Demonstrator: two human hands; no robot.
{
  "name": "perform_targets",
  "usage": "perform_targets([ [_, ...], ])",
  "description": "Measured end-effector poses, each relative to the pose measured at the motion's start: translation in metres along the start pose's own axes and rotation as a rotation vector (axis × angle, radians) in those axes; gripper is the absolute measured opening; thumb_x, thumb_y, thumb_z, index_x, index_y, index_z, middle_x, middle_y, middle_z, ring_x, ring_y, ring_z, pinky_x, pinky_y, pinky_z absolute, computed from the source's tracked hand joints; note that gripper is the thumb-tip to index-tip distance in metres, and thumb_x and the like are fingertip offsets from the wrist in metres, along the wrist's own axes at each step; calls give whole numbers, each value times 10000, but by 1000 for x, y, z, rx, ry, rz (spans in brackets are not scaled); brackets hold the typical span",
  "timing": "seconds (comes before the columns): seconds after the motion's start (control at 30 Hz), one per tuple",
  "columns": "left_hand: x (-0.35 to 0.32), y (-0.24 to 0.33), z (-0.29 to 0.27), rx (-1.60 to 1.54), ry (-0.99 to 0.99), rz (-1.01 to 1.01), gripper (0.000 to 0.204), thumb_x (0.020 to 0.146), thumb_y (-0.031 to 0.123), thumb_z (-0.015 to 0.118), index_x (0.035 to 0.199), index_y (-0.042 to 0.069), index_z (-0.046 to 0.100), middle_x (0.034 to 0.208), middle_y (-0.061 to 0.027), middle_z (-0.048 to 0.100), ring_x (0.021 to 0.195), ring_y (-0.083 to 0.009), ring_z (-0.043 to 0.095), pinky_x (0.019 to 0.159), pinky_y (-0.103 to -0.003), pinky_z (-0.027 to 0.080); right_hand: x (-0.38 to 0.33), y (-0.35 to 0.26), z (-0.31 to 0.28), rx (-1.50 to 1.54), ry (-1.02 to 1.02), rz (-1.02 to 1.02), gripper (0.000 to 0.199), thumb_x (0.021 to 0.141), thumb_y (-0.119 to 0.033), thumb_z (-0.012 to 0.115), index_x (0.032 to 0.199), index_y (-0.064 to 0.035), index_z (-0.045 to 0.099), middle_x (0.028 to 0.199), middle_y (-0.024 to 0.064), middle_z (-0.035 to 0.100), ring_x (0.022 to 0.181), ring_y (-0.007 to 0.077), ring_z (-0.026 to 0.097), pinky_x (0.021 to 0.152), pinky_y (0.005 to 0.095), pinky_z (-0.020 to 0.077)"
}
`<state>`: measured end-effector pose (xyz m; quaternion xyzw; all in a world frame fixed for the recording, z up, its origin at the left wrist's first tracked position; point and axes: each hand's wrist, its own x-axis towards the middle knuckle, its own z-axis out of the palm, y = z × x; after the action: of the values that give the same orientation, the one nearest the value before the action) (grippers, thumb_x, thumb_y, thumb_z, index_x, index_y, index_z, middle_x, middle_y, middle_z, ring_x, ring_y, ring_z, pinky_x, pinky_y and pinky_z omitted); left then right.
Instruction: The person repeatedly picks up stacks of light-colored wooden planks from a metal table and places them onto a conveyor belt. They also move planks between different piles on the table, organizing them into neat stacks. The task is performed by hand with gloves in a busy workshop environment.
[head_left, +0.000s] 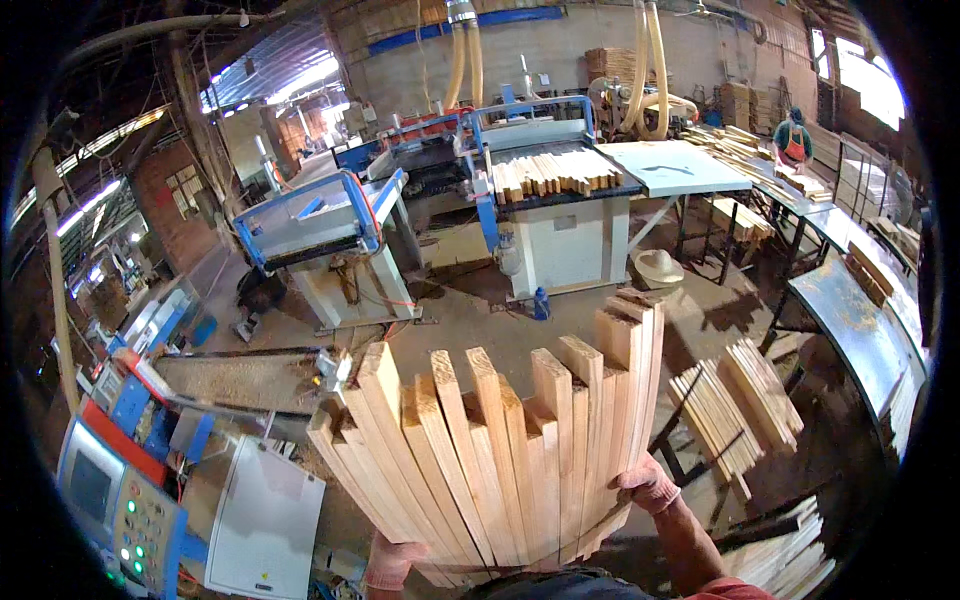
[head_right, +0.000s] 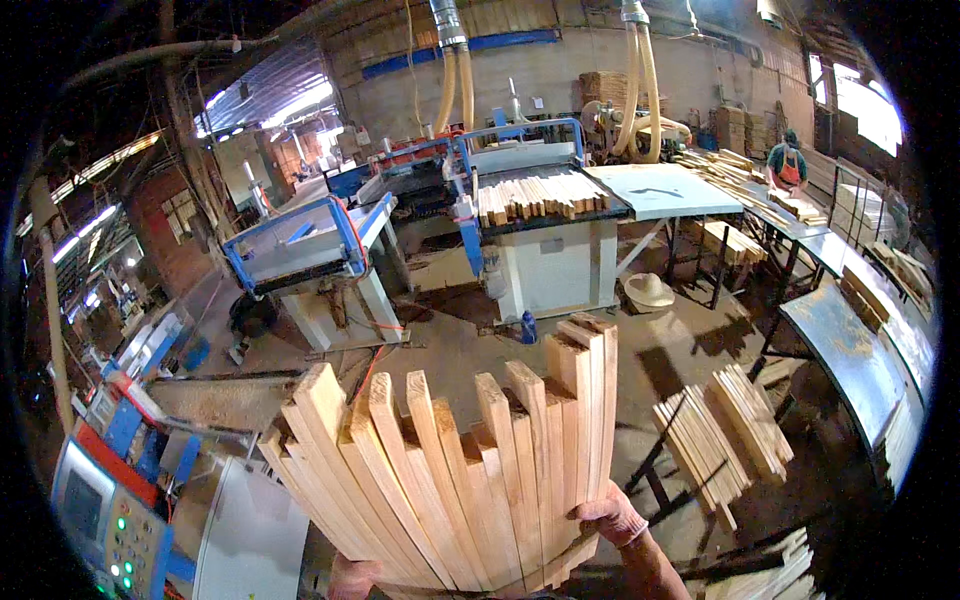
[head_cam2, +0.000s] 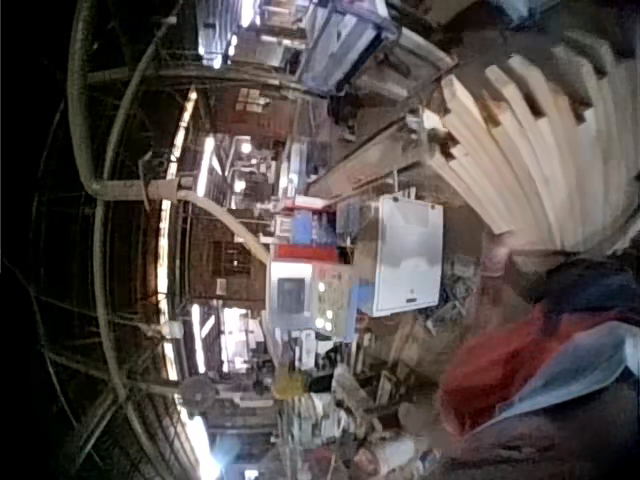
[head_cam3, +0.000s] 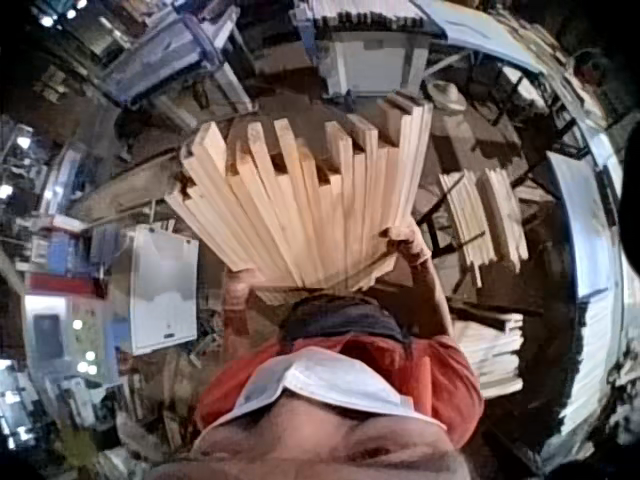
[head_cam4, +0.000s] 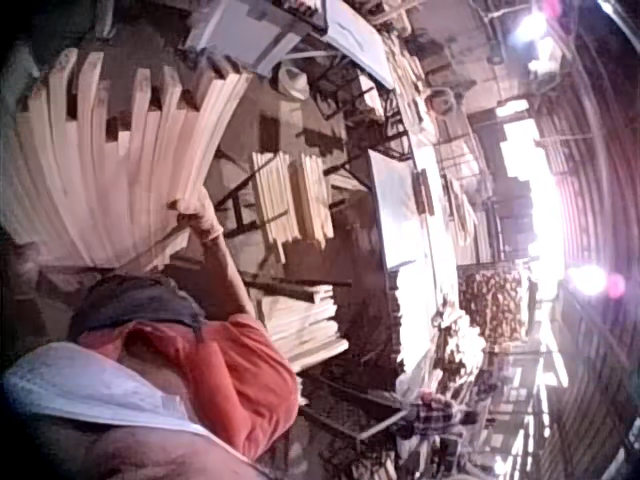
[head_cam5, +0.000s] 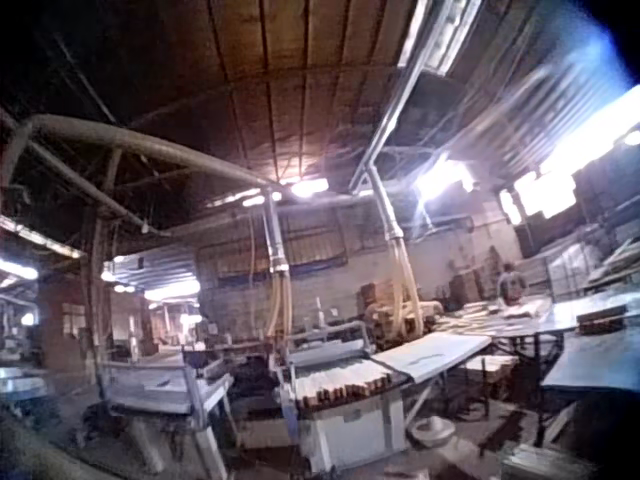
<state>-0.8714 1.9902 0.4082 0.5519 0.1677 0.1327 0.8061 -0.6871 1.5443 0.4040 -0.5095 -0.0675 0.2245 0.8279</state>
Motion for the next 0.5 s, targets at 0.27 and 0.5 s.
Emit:
perform_targets([
  [0.27, 277, 21, 148, 26, -204, -93, 1004, 582, 35, 899, 1515, 57, 528, 1428, -99, 643, 1298, -299, 623, 1058, -500, 558, 181, -100, -102, 29, 149, -44, 748, 682, -337, 933, 1307, -12, 680, 1034, 92, 748, 1010, 221, 714, 887, 389, 590],
  [0.5, 519, -41, 288, 19, -506, -126, 991, 637, 157, 960, 1524, 70, 525, 1430, -104, 647, 1321, -311, 624, 1119, -515, 527, 288, -161, -243, 254, 261, -62, 887, 621, -291, 998, 1369, 22, 640, 1110, 159, 750, 940, 317, 756, 807, 476, 648],
])
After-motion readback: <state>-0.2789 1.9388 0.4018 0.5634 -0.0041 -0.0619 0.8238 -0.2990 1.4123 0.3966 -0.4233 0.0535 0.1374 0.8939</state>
